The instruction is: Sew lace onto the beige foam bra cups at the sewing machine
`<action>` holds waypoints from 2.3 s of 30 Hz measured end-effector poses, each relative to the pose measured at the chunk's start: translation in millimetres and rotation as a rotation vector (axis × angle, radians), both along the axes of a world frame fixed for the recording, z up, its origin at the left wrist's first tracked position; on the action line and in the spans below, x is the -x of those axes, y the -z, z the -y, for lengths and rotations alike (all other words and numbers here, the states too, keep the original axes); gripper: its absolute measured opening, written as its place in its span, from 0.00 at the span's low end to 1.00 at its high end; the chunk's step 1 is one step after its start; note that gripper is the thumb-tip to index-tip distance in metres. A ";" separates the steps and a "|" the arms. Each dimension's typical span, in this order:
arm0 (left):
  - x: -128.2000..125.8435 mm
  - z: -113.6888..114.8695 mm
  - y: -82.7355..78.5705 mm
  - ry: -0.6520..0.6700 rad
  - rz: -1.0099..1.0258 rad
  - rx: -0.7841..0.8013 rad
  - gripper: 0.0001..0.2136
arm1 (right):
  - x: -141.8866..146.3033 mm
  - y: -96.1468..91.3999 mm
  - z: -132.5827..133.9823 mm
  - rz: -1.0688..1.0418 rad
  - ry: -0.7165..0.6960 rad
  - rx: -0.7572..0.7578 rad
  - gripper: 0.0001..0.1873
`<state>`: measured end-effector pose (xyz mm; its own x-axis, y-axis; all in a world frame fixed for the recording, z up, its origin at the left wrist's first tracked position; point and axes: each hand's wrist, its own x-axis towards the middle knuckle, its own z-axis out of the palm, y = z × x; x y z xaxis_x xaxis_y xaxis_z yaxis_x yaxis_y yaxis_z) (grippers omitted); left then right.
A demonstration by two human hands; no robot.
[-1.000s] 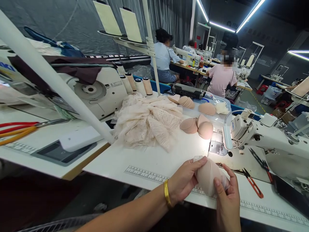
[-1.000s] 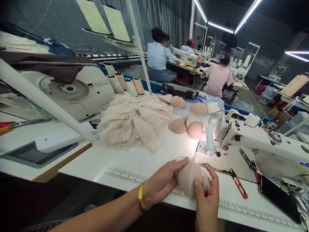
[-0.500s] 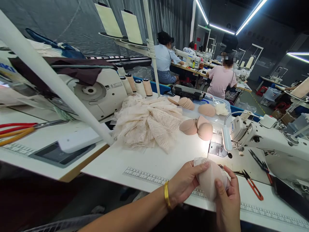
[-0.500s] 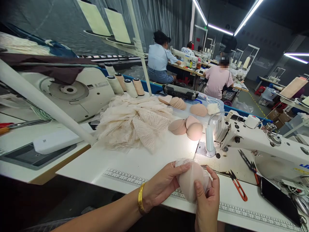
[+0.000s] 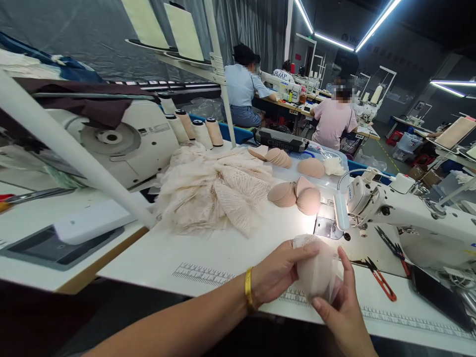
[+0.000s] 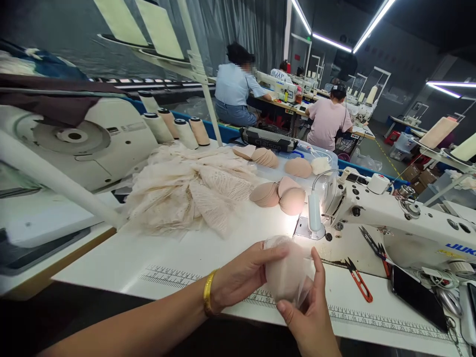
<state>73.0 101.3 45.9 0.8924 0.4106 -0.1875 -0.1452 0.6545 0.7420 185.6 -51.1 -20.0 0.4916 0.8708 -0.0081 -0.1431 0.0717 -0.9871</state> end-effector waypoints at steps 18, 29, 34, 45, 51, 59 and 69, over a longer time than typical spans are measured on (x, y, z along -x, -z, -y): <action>-55.5 -75.0 1.4 0.561 0.183 -1.996 0.07 | -130.5 -25.3 -58.3 1.594 -0.202 -0.267 0.18; -58.4 -78.6 0.9 0.504 0.186 -1.989 0.07 | -135.5 -18.6 -55.0 1.637 -0.161 -0.027 0.19; -60.4 -81.4 5.5 0.410 0.258 -2.003 0.07 | -137.0 -15.6 -54.1 1.650 -0.145 0.035 0.19; -60.4 -78.7 5.9 0.416 0.250 -2.003 0.05 | -137.5 -16.0 -53.3 1.675 -0.142 0.031 0.18; -62.3 -83.2 6.7 0.418 0.226 -1.997 0.07 | -137.5 -14.5 -52.2 1.679 -0.116 0.053 0.18; -66.3 -88.2 8.8 0.333 0.256 -2.025 0.11 | -136.1 -21.5 -50.1 1.672 -0.088 -0.067 0.15; -64.2 -83.5 6.3 0.298 0.273 -2.119 0.13 | -118.2 -40.9 -47.9 1.526 -0.428 -0.196 0.14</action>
<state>137.2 184.8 39.7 0.8711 -0.3434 0.3511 -0.4227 -0.8882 0.1801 303.8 -3.2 20.8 -0.3357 0.8689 0.3638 0.8833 0.4245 -0.1990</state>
